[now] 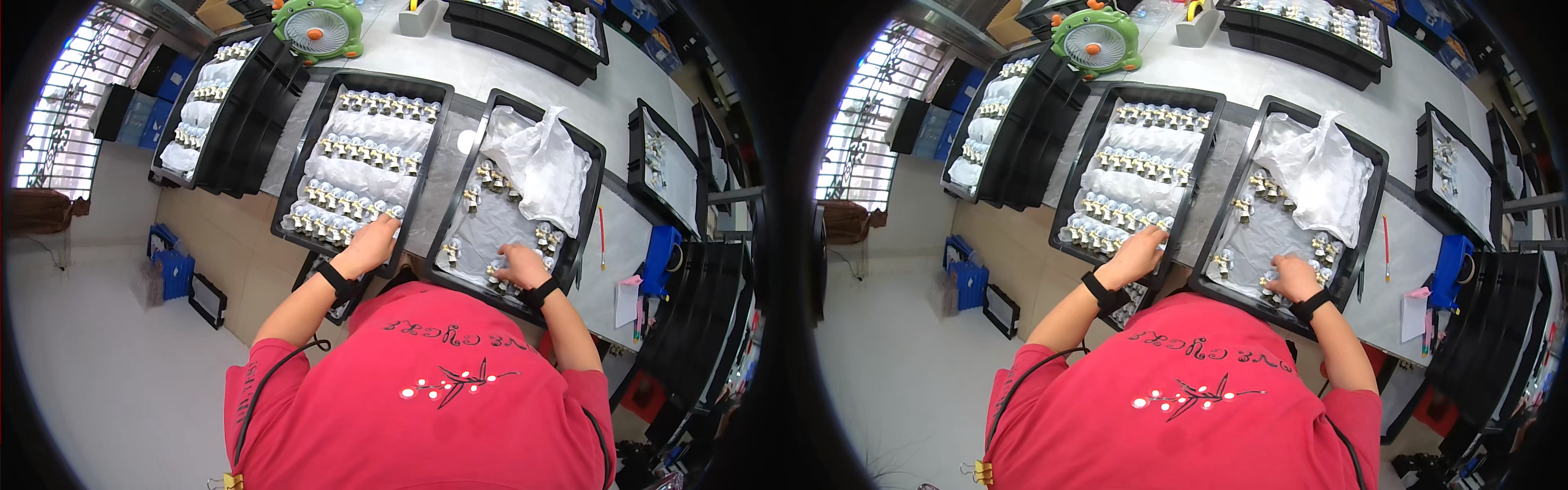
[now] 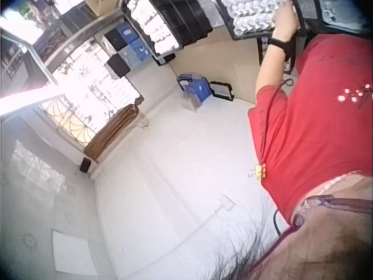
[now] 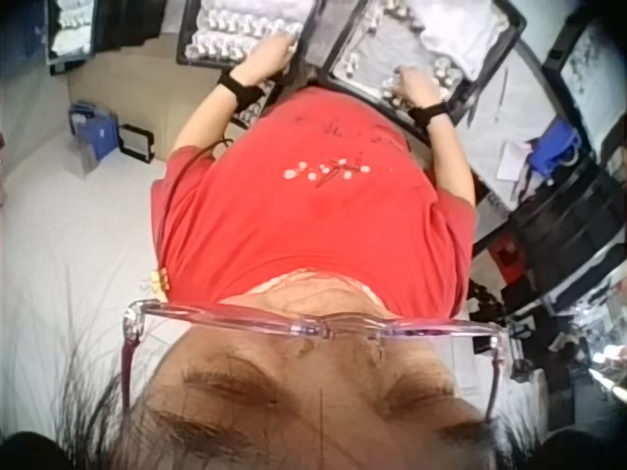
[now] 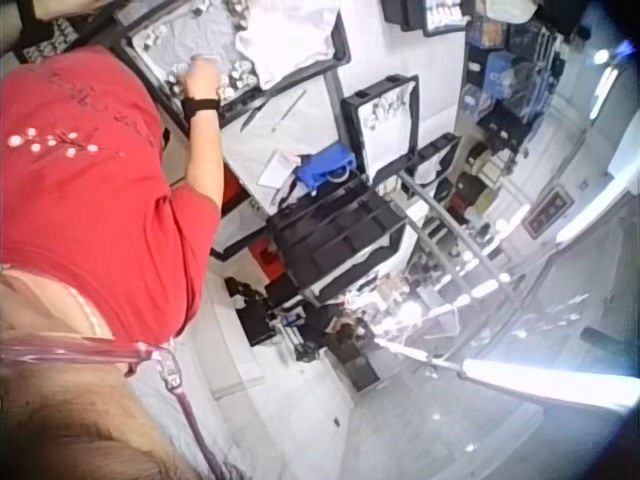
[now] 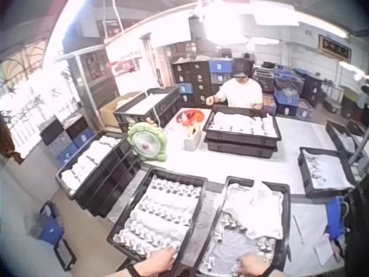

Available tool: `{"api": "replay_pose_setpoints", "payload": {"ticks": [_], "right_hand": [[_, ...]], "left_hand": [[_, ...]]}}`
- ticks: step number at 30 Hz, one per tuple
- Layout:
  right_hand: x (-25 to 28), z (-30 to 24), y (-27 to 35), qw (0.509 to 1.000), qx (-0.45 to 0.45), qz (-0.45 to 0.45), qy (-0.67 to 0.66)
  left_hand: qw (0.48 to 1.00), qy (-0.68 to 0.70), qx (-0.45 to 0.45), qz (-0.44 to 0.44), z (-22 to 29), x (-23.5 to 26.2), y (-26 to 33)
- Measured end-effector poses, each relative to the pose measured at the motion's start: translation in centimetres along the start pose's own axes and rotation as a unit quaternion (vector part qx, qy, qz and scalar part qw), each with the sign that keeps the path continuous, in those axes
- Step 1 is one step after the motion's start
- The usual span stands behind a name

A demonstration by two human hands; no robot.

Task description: The recorder is inspecting and sorting small manufactured parts (likely light-switch or electrical components) from a large bin into black trays.

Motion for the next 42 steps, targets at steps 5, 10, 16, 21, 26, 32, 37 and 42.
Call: {"api": "replay_pose_setpoints", "payload": {"ticks": [5,10,16,21,26,32,37,42], "right_hand": [[-2.6,-0.4,-0.9,0.996,-0.021,-0.064,0.066],[-1.9,-0.6,-1.1,0.999,-0.006,-0.044,0.031],[4.2,-5.1,0.5,0.953,0.125,0.091,-0.259],[6.9,-8.1,3.5,0.871,0.154,0.096,-0.456],[7.8,-8.3,5.5,0.868,0.167,0.095,-0.457],[9.4,-10.1,7.8,0.885,0.260,0.124,-0.367],[10.0,-10.6,8.3,0.872,0.322,0.169,-0.328],[9.9,-10.2,8.2,0.876,0.312,0.172,-0.324]], "left_hand": [[0.992,0.067,-0.002,0.103,2.9,2.4,-0.2],[0.982,0.179,-0.020,0.049,6.8,2.4,-0.3],[0.901,0.429,0.012,-0.064,10.1,1.5,-1.3],[0.729,0.655,0.002,-0.200,13.7,2.8,-1.6],[0.688,0.692,-0.030,-0.215,15.8,3.8,-1.7],[0.669,0.721,-0.008,-0.178,17.4,6.3,-0.9],[0.673,0.724,-0.025,-0.149,18.5,7.2,-0.5],[0.676,0.722,-0.038,-0.143,18.8,7.3,-0.7]]}}
Point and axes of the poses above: each hand's wrist, its own y-axis away from the middle knuckle, its own x-axis out of the back of the hand, z = x × y, the point moved 4 cm from there along -y, towards the middle knuckle, and after that the axes turned 14 degrees about -y, right-handed, at the moved point
